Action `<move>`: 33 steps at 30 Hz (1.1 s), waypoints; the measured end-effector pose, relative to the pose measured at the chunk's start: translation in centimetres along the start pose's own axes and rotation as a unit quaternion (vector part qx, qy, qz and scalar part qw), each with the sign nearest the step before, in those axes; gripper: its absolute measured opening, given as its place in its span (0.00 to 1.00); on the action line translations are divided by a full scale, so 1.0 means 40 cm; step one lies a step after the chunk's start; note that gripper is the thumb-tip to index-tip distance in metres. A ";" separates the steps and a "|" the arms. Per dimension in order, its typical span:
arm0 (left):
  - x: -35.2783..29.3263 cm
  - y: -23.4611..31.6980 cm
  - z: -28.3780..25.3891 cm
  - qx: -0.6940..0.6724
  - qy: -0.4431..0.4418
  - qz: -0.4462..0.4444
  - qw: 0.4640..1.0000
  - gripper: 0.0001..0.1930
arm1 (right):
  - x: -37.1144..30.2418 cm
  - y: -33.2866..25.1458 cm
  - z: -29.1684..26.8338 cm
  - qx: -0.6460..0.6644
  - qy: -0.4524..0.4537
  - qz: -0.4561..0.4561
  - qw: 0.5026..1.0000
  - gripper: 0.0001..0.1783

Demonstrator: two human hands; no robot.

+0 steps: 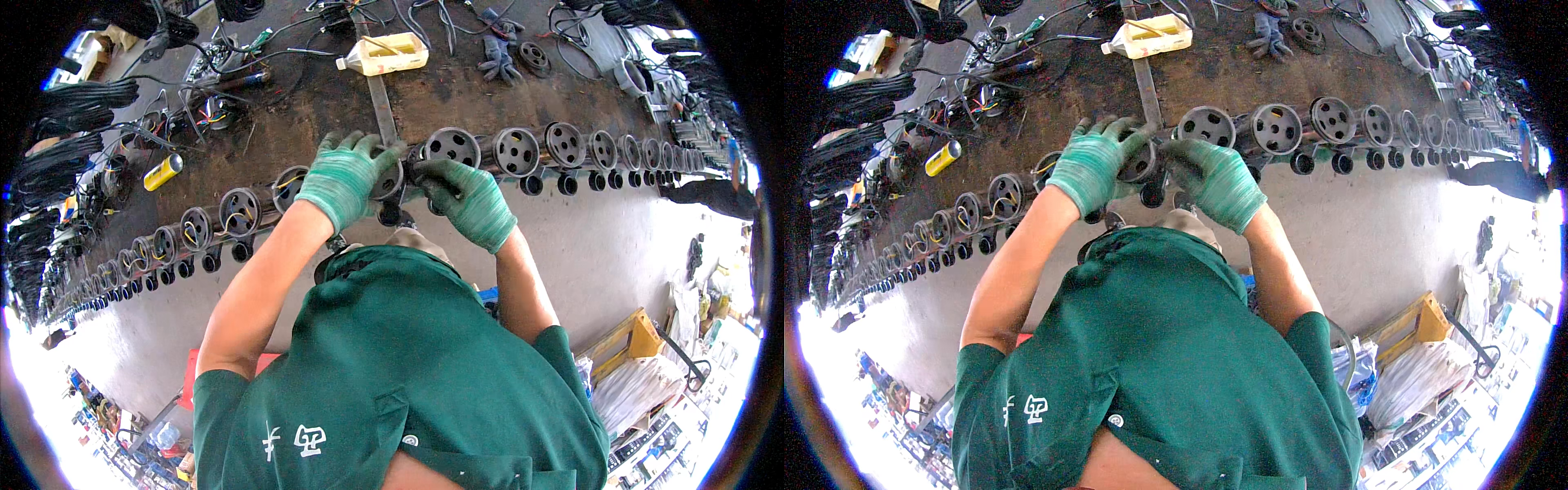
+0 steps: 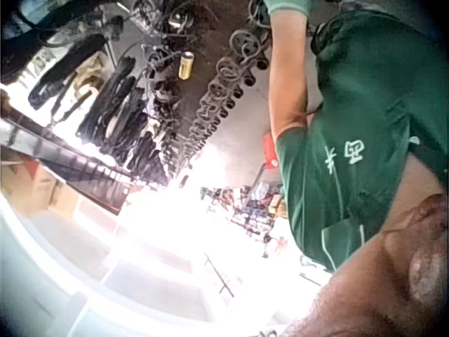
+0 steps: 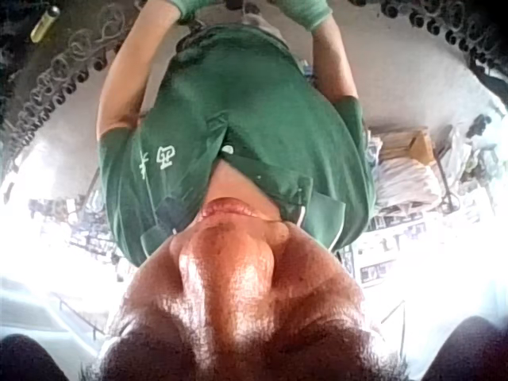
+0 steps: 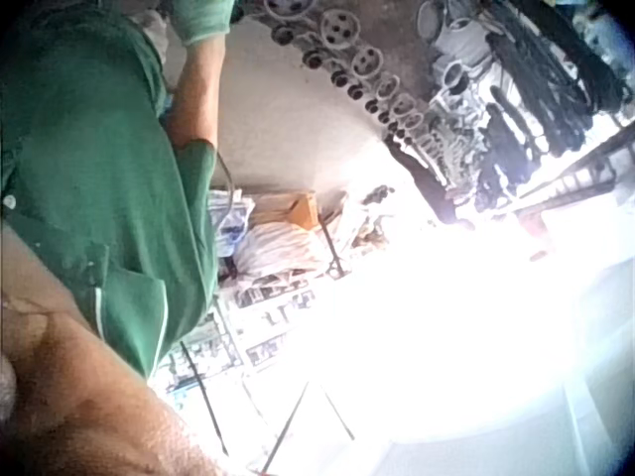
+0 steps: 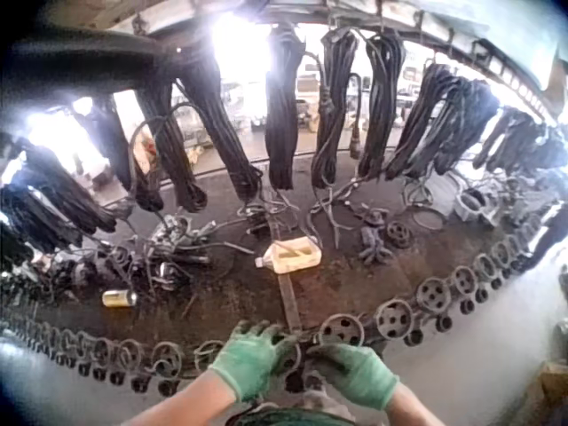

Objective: The person assembles cylindrical mechanical components on a workbench. They pick up circular metal discs and fit them onto the ends of the cylinders, which contain visible wiring. The person handles the parts one by one, aligning and pressing the discs into place.

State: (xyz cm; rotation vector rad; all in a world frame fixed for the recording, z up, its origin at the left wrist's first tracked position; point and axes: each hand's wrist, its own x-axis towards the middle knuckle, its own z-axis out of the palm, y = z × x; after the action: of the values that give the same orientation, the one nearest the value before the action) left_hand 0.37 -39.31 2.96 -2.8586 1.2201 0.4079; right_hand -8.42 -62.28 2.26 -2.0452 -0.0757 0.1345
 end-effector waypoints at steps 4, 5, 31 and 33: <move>-0.010 0.004 -0.032 -0.094 0.034 -0.012 0.995 0.54 | -0.006 0.013 -0.029 -0.014 -0.006 -0.011 1.000 0.19; -0.024 0.001 -0.052 -0.130 0.047 -0.026 0.990 0.54 | -0.006 0.018 -0.035 -0.019 -0.008 -0.015 1.000 0.19; -0.218 -0.154 0.000 -0.697 0.268 -0.053 0.663 0.60 | 0.214 -0.151 0.268 -0.356 -0.142 0.129 0.915 0.11; -0.210 -0.178 0.004 -0.714 0.252 -0.030 0.652 0.58 | 0.214 -0.135 0.287 -0.321 -0.088 0.173 0.927 0.11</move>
State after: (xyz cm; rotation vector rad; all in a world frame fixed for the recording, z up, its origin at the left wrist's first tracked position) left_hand -0.17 -28.36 4.17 -4.6219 0.9663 0.9533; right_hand -1.39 -48.71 1.29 -2.6849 0.1525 0.5780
